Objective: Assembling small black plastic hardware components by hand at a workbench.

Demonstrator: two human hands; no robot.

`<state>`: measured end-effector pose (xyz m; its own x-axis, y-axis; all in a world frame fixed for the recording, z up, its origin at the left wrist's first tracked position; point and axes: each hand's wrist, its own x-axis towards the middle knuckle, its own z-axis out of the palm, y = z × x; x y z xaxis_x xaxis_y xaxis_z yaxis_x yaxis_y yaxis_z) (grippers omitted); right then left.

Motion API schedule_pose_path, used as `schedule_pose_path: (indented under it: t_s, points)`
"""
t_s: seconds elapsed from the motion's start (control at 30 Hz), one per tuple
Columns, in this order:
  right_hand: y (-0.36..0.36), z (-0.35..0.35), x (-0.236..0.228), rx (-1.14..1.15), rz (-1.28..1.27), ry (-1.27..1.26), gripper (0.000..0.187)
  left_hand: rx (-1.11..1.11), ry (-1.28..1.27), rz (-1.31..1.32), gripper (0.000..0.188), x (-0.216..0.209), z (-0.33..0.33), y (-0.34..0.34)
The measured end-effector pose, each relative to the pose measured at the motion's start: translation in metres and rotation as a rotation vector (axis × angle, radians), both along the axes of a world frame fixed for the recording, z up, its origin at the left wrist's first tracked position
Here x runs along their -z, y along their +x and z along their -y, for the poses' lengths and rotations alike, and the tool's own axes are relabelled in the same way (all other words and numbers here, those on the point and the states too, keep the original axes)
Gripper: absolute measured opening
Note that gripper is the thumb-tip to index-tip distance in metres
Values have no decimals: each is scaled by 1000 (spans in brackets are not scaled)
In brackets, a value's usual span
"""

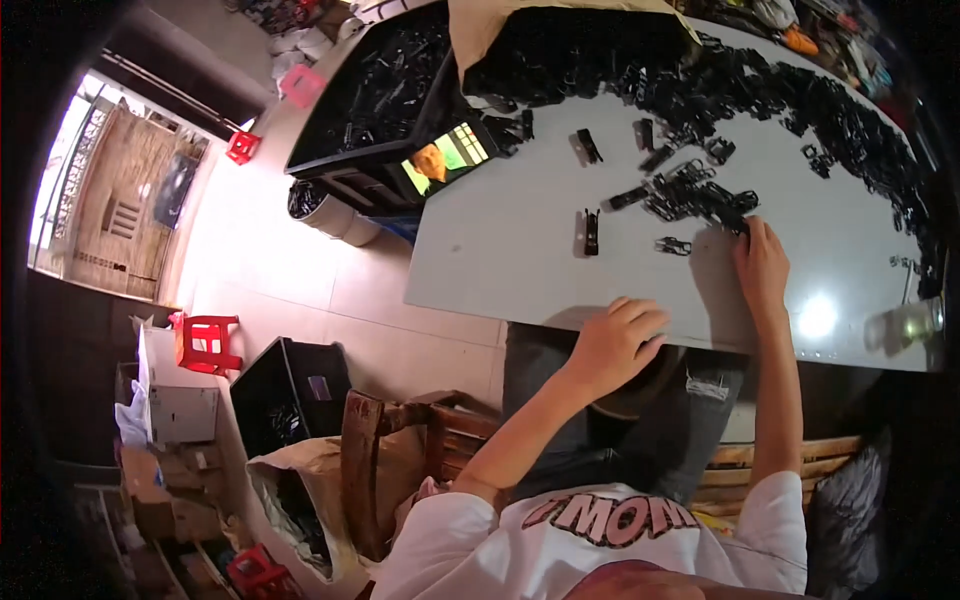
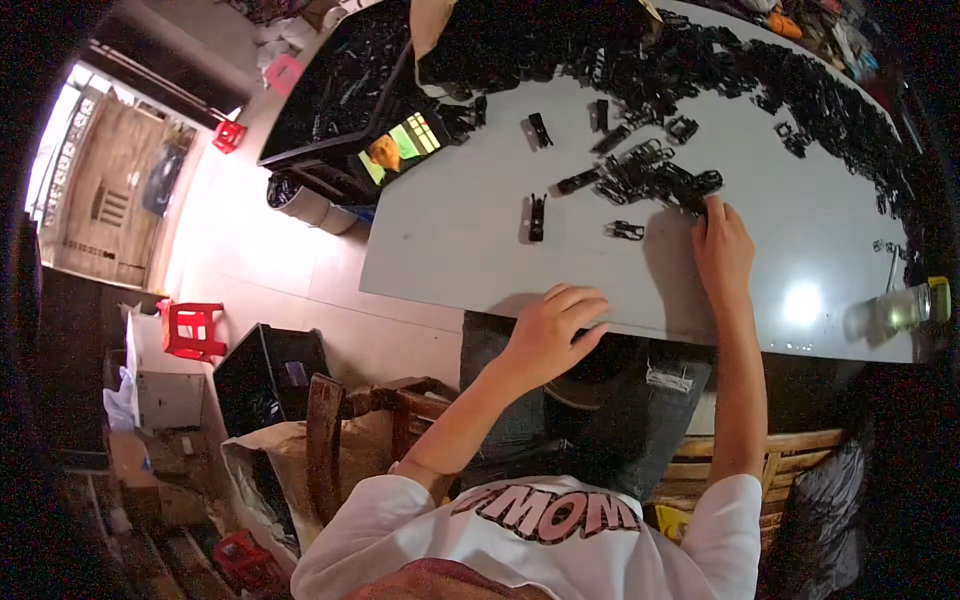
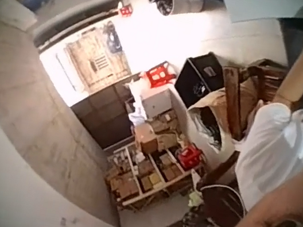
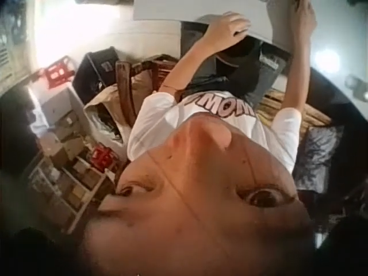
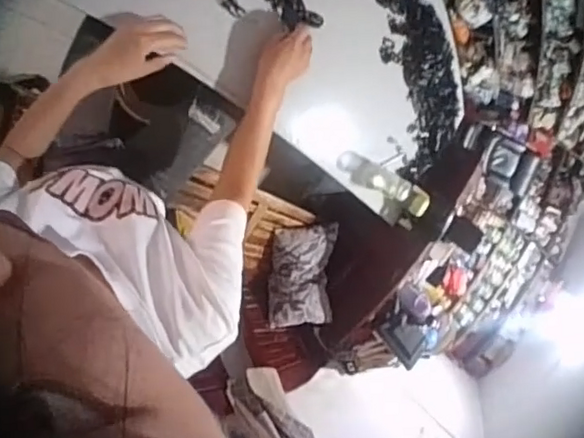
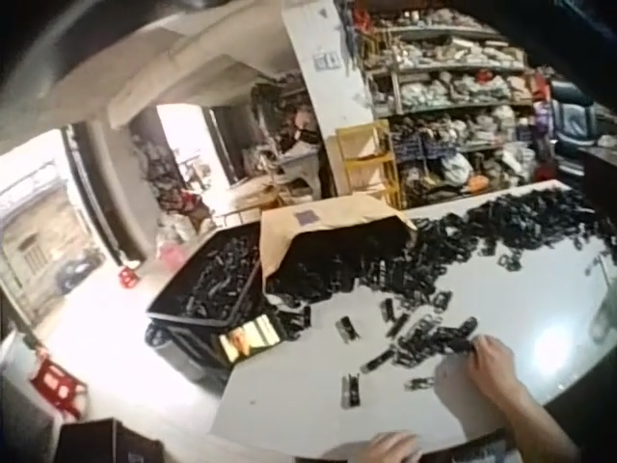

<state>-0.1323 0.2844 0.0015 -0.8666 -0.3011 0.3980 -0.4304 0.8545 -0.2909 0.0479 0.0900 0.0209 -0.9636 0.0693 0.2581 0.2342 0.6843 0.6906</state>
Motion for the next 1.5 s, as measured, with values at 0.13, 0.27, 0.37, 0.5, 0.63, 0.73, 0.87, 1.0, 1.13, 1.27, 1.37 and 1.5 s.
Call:
schedule_pose_path:
  t_s: [0.13,0.27,0.37,0.5,0.63,0.73,0.87,1.0,1.13,1.27,1.37,1.5]
  points:
    - [5,8,-4,-55,-6,-10,18,-94,-41,-174,26,5,-4,-45]
    - [-5,-8,2,-54,-71,-256,14,-224,-116,-194,30,12,-19,-89]
    - [-18,-24,12,14,142,-634,18,-151,-156,-83,30,24,-25,-102]
    - [-10,-3,-16,39,915,-1421,26,-87,-144,-29,27,17,-6,-78]
    - [-8,-22,-15,72,1072,-1550,29,-90,-54,-74,31,16,-19,-76]
    - [1,-30,-16,-25,1195,-1564,26,-117,40,-63,33,13,-18,-77]
    - [17,-22,-23,-23,1284,-1315,27,-204,65,-144,33,10,1,-75]
    - [19,-23,-3,62,654,-425,30,-465,-117,-219,29,18,42,-65]
    - [33,-15,-20,222,272,163,28,-653,-161,-23,29,3,53,-61]
    - [48,-11,-33,140,146,49,24,-578,-252,-36,29,9,62,-60]
    - [55,-8,-32,-74,124,-94,22,-524,-128,-68,27,14,59,-59]
    - [56,6,-22,-248,157,-140,25,-397,129,-192,16,22,54,-54]
